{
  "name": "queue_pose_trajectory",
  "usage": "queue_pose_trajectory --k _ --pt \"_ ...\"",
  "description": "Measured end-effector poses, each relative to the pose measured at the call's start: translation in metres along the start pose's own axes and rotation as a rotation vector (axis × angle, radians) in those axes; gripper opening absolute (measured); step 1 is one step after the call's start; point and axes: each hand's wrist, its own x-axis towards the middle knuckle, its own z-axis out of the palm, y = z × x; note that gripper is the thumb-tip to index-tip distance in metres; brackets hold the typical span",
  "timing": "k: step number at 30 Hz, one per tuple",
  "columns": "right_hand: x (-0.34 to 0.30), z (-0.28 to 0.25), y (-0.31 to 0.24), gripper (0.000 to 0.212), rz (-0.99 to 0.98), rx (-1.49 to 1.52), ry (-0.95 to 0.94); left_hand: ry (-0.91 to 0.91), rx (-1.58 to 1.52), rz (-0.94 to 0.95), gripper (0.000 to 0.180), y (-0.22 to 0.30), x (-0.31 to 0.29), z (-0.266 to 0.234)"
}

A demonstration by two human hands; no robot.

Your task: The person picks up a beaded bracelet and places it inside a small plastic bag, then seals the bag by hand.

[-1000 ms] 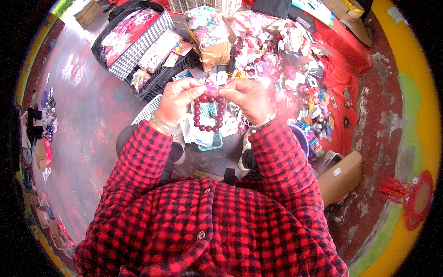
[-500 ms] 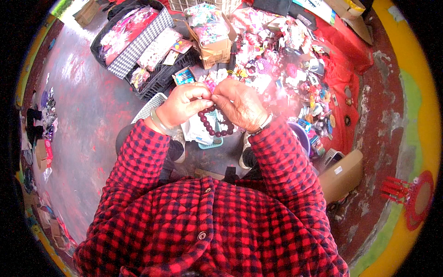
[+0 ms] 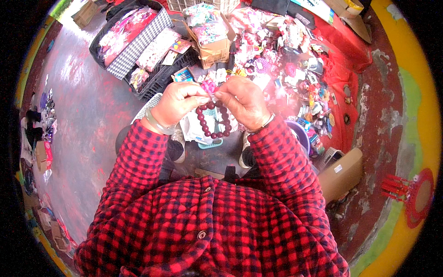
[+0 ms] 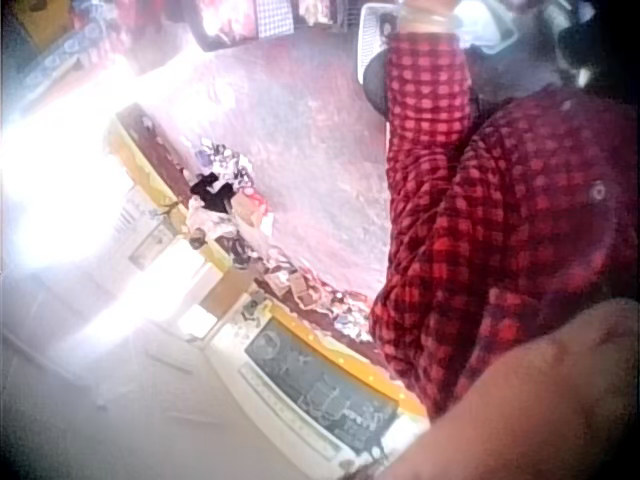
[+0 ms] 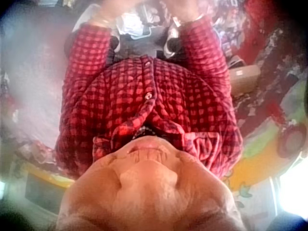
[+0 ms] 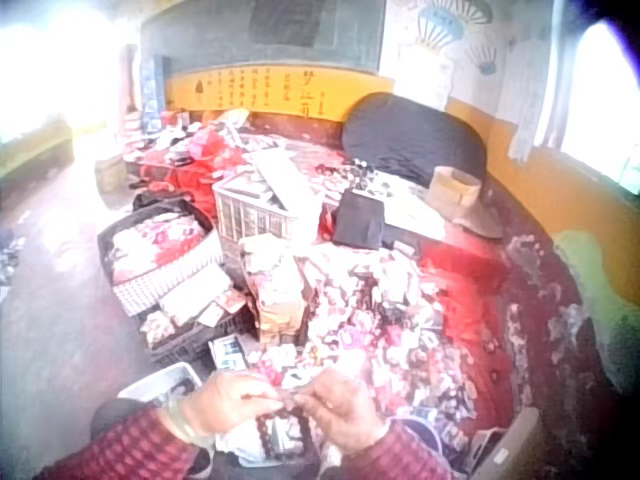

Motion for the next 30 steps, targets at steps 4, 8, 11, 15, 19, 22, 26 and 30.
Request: queue_pose_trajectory --k 4,8,11,15,19,22,26,30 --pt "-0.001 -0.003 0.001 0.011 0.160 0.064 -0.039 0.024 -0.013 -0.095 0.010 0.004 -0.002 -0.003" --pt "-0.004 0.002 0.006 0.011 0.480 0.419 -0.016 0.090 0.007 -0.085 0.010 -0.003 0.000 0.001" --pt "-0.003 0.009 0.012 0.008 0.538 0.630 -0.035 0.151 0.017 -0.023 0.010 -0.004 0.002 0.004" --pt "-0.007 0.019 0.014 0.007 0.497 0.575 0.021 0.142 -0.074 -0.042 0.007 -0.006 0.003 0.012" --pt "-0.002 0.013 0.002 0.006 0.502 0.521 0.094 0.106 -0.153 -0.080 0.009 -0.009 0.003 0.009" --pt "-0.003 0.016 0.003 0.004 0.589 0.655 0.135 0.080 -0.277 -0.149 0.012 -0.008 0.004 0.008" --pt "-0.004 0.020 0.001 0.004 0.695 0.843 0.202 0.082 -0.318 -0.195 0.012 0.000 0.003 0.006" --pt "-0.007 0.017 -0.007 0.004 0.651 0.910 0.208 0.066 -0.360 -0.155 0.012 0.009 0.001 0.008"
